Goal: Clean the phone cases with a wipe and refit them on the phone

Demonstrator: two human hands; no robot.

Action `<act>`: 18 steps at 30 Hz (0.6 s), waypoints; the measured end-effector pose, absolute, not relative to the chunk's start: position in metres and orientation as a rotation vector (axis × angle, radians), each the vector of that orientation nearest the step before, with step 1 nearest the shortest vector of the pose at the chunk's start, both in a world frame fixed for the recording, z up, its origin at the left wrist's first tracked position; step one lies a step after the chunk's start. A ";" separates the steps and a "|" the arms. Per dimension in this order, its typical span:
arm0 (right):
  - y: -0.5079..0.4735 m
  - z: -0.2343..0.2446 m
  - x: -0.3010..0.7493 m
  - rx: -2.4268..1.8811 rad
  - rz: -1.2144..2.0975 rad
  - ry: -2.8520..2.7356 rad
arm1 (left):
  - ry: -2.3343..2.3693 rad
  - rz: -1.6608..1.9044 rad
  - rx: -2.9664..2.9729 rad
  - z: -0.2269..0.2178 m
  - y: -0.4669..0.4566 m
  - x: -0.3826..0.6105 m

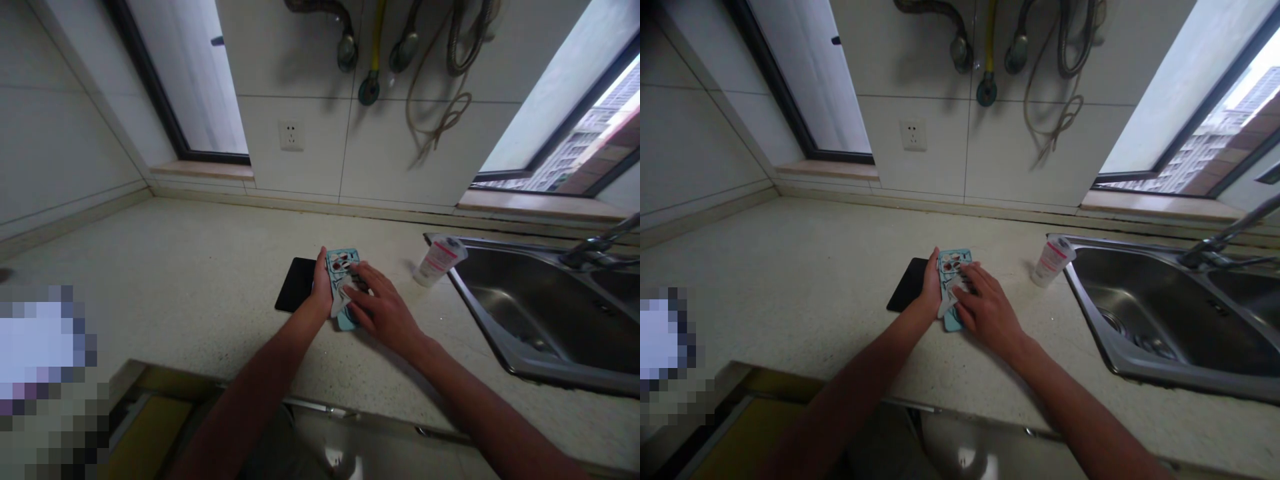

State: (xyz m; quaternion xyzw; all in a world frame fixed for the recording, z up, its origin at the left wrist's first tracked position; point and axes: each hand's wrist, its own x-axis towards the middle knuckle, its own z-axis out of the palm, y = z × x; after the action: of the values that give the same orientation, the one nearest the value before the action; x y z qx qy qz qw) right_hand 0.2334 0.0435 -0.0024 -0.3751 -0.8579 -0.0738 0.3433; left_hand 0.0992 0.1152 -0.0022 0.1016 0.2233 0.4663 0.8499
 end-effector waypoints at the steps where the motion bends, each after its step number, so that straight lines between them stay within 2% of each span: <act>1: 0.041 -0.001 0.231 -0.950 -0.188 -2.268 | 0.473 0.971 0.215 -0.002 0.115 0.099; 9: 0.036 0.015 0.236 -0.705 -0.077 -2.481 | 0.480 0.908 0.323 -0.007 0.114 0.097; 18: 0.040 0.014 0.241 -0.645 -0.069 -2.581 | 0.482 0.992 0.291 -0.001 0.117 0.090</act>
State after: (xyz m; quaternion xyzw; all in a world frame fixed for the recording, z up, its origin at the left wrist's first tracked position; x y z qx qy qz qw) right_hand 0.2406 0.0404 0.0141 -0.2354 -0.9420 -0.0253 0.2379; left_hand 0.0901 0.1171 -0.0014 0.1378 0.2281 0.4695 0.8418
